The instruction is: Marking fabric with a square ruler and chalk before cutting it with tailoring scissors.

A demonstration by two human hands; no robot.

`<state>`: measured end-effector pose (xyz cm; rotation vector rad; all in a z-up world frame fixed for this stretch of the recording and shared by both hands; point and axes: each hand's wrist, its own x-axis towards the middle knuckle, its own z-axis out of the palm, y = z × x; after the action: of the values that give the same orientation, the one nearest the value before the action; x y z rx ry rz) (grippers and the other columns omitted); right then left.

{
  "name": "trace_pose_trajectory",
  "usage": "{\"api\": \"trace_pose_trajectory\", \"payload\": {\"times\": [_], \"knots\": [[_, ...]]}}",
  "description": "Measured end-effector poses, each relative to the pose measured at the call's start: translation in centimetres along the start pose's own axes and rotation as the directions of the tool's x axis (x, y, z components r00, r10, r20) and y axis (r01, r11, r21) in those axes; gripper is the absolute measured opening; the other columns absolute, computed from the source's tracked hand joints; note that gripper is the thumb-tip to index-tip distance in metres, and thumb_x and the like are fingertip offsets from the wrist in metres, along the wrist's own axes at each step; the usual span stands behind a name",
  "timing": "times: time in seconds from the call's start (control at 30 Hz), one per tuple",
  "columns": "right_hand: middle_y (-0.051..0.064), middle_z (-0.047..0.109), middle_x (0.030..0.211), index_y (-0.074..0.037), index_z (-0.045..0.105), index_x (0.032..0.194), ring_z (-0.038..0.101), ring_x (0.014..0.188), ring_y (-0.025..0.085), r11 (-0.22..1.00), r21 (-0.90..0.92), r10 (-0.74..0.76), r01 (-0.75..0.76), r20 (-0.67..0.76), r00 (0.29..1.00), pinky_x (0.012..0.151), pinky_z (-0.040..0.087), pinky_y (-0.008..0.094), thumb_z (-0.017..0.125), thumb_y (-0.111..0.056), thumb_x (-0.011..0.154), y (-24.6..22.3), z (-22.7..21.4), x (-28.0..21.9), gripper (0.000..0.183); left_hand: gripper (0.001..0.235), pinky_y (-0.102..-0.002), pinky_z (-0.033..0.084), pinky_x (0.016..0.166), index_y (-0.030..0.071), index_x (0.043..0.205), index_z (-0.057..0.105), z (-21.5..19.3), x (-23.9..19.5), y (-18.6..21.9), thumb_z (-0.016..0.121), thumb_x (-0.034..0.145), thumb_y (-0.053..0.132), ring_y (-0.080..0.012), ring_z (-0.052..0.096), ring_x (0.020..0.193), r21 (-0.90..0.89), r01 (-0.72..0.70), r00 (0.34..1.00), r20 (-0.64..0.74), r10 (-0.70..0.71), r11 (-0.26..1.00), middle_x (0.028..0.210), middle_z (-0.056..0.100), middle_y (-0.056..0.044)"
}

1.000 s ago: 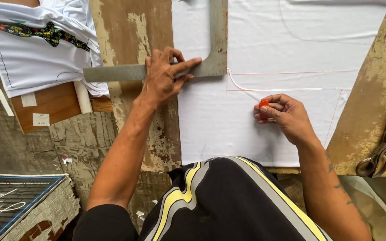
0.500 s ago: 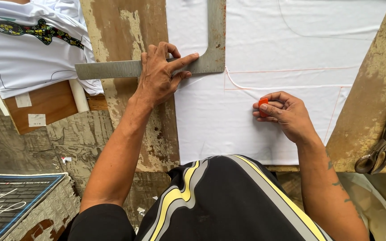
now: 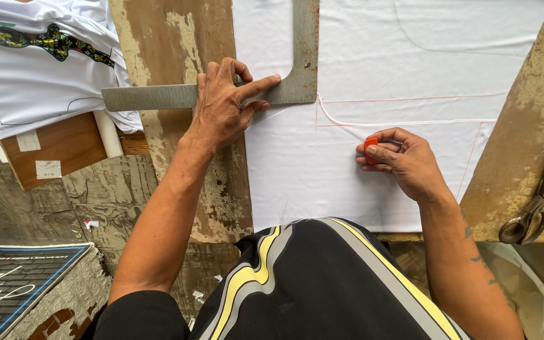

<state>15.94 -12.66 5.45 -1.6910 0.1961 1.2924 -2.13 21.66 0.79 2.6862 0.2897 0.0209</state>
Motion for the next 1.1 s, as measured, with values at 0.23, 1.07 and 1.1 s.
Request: {"api": "trace_pose_trajectory", "payload": {"times": [0.23,1.07,1.1], "knots": [[0.018,0.077,0.109,0.001,0.073,0.129,0.082,0.096,0.028,0.970,-0.085,-0.235,0.228,-0.076,0.969,0.096,0.072,0.034,0.075,-0.005,0.102,-2.6,2.1,0.0,0.028,0.056,-0.048,0.040,0.078,0.046,0.151,0.068,-0.2,-0.1,0.4,0.090,0.101,0.034,-0.0298,0.044,0.097,-0.002,0.012,1.000,-0.005,-0.012,1.000,0.119,0.050,-0.003],[0.005,0.069,0.064,-0.010,0.070,0.078,0.066,0.058,0.017,0.683,-0.686,-0.450,0.251,-0.125,0.884,0.053,0.052,0.033,0.080,-0.024,0.089,-7.9,9.7,9.1,0.021,0.049,-0.044,0.038,0.085,0.048,0.149,0.069,-0.5,0.3,0.4,0.083,0.102,0.042,-0.0268,0.045,0.102,-0.039,0.051,0.999,0.009,-0.050,0.998,0.118,0.047,-0.002],[0.012,0.067,0.054,-0.007,0.074,0.081,0.071,0.048,0.022,0.692,-0.646,-0.507,0.322,-0.118,0.854,0.050,0.054,0.032,0.081,-0.020,0.089,-7.5,9.5,9.7,0.017,0.043,-0.043,0.037,0.091,0.049,0.146,0.071,-0.4,0.2,0.4,0.078,0.104,0.045,-0.0260,0.046,0.105,-0.094,0.090,0.996,0.022,-0.088,0.992,0.116,0.044,0.000]]}}
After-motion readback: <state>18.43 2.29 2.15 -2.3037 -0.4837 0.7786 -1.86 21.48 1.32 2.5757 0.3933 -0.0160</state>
